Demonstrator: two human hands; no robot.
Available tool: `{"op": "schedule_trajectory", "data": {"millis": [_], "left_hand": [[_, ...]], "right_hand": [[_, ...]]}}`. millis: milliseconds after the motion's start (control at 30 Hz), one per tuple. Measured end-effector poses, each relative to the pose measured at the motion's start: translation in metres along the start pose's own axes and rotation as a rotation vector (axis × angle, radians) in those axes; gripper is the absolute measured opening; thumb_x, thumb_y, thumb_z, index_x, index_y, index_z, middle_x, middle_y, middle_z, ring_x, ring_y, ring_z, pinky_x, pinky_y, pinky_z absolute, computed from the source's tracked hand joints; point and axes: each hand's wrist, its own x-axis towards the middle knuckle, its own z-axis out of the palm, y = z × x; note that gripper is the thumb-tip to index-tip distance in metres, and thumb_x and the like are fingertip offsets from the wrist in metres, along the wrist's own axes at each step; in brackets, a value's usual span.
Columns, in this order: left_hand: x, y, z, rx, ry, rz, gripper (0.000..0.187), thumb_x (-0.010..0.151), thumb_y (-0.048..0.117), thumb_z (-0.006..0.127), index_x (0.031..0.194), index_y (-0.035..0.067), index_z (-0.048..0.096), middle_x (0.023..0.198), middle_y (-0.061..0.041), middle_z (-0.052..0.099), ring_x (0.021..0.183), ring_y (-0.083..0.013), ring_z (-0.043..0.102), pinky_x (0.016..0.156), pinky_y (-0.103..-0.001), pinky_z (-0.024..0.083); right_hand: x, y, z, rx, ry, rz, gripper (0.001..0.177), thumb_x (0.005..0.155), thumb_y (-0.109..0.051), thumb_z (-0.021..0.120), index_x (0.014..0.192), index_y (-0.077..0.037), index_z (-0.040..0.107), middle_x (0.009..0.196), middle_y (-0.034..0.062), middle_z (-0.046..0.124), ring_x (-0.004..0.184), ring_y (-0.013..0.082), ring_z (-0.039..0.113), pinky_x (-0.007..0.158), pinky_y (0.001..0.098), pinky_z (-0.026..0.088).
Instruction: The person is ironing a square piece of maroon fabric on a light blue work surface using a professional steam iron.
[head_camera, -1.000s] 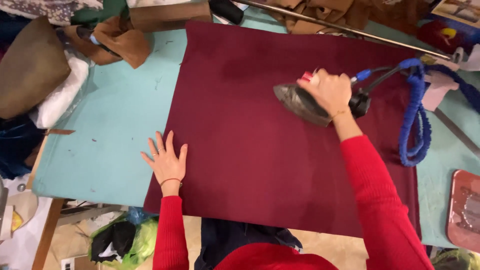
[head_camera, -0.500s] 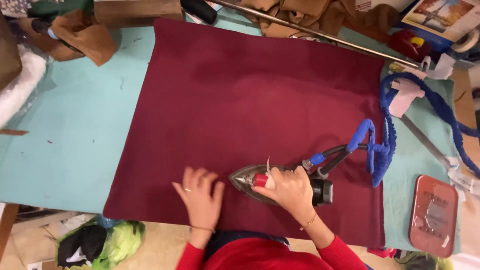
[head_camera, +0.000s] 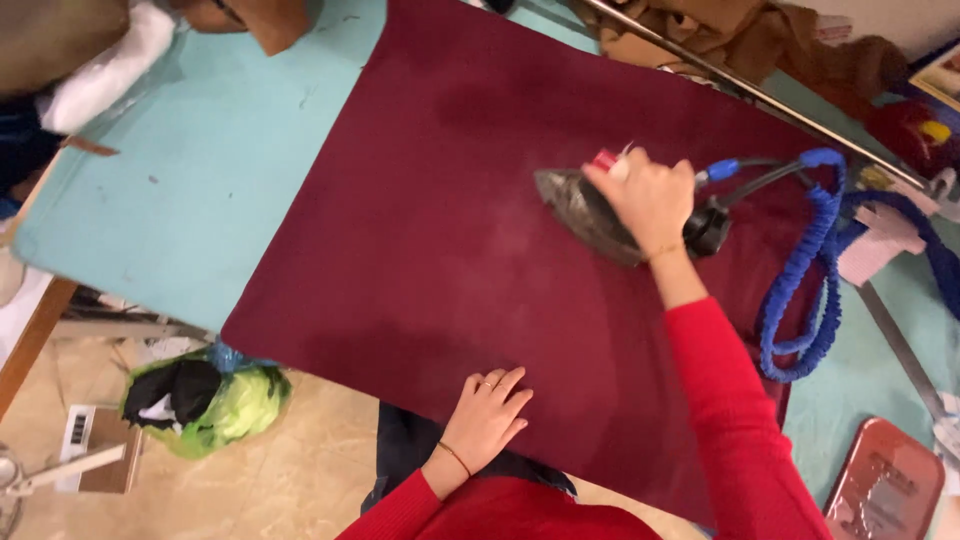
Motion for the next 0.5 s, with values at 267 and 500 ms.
{"op": "schedule_trajectory", "data": {"millis": [267, 500], "left_hand": [[-0.015, 0.013, 0.01, 0.036, 0.027, -0.071, 0.051, 0.087, 0.023, 0.076, 0.135, 0.012, 0.063, 0.157, -0.013, 0.047, 0.136, -0.0301, 0.048, 0.108, -0.047, 0.037], [-0.003, 0.028, 0.005, -0.011, 0.217, -0.075, 0.018, 0.098, 0.027, 0.066, 0.111, 0.017, 0.076, 0.117, 0.002, 0.074, 0.103, -0.0196, 0.064, 0.087, -0.039, 0.042]], "right_hand": [[0.028, 0.014, 0.046, 0.115, -0.26, 0.143, 0.076, 0.102, -0.091, 0.053, 0.082, -0.018, 0.063, 0.056, -0.0016, 0.063, 0.049, 0.0232, 0.065, 0.065, 0.0371, 0.042], [-0.007, 0.0, -0.029, 0.079, -0.152, -0.111, 0.024, 0.104, -0.064, 0.053, 0.097, -0.046, 0.067, 0.077, -0.0025, 0.061, 0.05, 0.0269, 0.066, 0.045, 0.0421, 0.04]]}}
